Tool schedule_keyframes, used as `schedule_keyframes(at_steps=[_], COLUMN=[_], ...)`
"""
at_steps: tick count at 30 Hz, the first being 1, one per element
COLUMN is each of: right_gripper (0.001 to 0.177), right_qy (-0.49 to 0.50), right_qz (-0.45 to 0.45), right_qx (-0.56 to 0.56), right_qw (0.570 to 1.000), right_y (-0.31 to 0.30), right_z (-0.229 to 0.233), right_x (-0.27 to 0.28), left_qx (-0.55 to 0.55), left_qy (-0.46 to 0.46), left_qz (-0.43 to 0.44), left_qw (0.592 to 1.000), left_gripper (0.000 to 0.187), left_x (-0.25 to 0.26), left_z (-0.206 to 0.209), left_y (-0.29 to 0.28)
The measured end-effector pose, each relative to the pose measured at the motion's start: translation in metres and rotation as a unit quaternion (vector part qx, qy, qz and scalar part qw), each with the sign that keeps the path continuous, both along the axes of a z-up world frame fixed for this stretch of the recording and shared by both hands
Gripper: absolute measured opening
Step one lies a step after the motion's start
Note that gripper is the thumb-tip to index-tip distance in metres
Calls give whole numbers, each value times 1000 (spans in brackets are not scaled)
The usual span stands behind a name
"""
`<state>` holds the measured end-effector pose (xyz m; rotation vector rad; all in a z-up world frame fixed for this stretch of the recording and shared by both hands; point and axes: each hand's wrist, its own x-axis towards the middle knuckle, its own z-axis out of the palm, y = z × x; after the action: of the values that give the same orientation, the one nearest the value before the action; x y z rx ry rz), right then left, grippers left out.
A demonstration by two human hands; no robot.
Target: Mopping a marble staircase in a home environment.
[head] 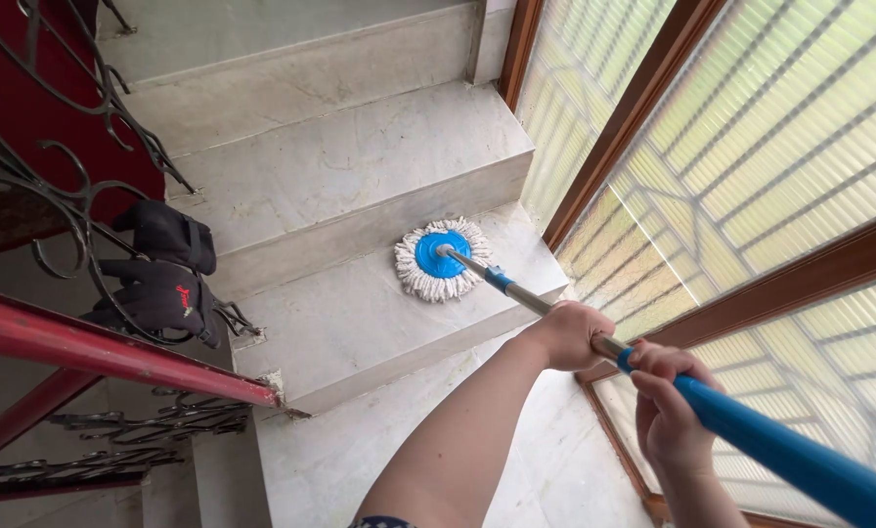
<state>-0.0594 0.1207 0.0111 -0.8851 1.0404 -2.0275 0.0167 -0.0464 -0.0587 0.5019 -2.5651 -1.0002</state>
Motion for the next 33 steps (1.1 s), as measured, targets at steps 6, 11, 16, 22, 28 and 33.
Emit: schedule_keyframes(at_steps=[6, 11, 16, 22, 28, 33], right_gripper=[18, 15, 17, 18, 19, 17], right_qy=[9, 26, 140, 100, 96, 87], right_qz=[-11, -129, -187, -110, -103, -127], right_qx=[15, 45, 86, 1, 71, 83], right_qw=[1000, 990, 969, 989, 987, 985], right_y=[5, 78, 91, 32, -15, 18], right_z=[33, 34, 15, -14, -5, -17], right_x=[-16, -31, -31, -29, -9, -15], left_qx=[32, 33, 30, -6, -26, -18], left_qy=[61, 82, 168, -23, 65, -102], left_qz=[20, -33, -84, -100, -82, -81], left_qw=[997, 996, 982, 995, 994, 991], left_gripper=[37, 38, 22, 14, 27, 24], left_x=[-1, -24, -36, -57, -35, -29], left_z=[43, 44, 42, 11, 7, 26], left_y=[17, 75, 84, 22, -20, 11])
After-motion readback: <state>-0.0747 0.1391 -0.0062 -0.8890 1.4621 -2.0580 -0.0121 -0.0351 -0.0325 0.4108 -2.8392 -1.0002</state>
